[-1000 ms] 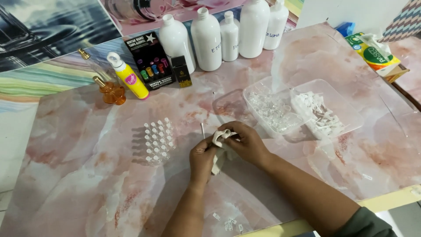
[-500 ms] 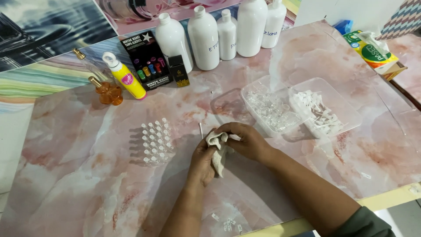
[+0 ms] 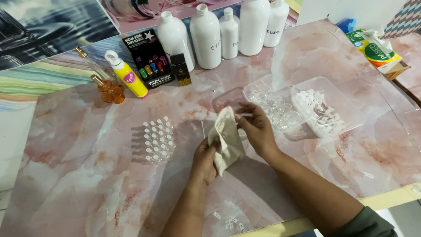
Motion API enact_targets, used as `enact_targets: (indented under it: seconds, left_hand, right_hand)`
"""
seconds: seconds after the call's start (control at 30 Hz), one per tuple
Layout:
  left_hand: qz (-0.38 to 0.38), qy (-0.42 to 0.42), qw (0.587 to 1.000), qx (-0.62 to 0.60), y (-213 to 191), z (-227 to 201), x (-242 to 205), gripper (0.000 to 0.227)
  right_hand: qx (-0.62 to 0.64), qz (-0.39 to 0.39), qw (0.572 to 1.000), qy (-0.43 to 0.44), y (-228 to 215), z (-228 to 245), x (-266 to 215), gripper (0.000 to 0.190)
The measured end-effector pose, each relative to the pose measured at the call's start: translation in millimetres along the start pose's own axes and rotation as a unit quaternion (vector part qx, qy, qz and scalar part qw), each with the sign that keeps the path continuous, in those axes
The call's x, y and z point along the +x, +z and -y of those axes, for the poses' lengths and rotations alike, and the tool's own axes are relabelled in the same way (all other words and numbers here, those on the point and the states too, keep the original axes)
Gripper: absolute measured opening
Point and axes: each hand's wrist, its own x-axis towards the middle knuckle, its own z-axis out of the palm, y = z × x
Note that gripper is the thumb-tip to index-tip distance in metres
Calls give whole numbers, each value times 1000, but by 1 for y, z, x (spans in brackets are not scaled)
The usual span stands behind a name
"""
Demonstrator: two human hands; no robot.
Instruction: Assembling small plastic components and sticks for perfume bottle samples on a counter.
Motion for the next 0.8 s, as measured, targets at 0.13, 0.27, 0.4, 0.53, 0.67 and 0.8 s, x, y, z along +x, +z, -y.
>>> enact_targets:
  seconds: [0.13, 0.27, 0.4, 0.53, 0.67, 0.8]
  left_hand:
    - [-18, 8, 1000, -16, -11, 2, 7, 17]
    - [-6, -1, 1000, 4, -9, 1, 6, 23]
    - [-1, 23, 999, 25, -9, -2, 6, 22]
    - [7, 43, 998, 46, -16, 8, 12, 21]
    - [7, 49, 997, 62, -16, 14, 7, 22]
    - [28, 104, 986, 126, -11, 16, 2, 26]
  right_hand:
    - [-250, 66, 929, -266, -6, -9, 0, 20]
    - [-260, 163, 919, -250, 2, -1, -10, 23]
    - [-263, 194, 894, -307, 2, 9, -11, 22]
    - [-279, 182, 874, -352, 4, 19, -12, 20]
    - [-314, 178, 811, -461, -5, 16, -12, 21]
    - [-263, 78, 756, -594, -3, 24, -27, 8]
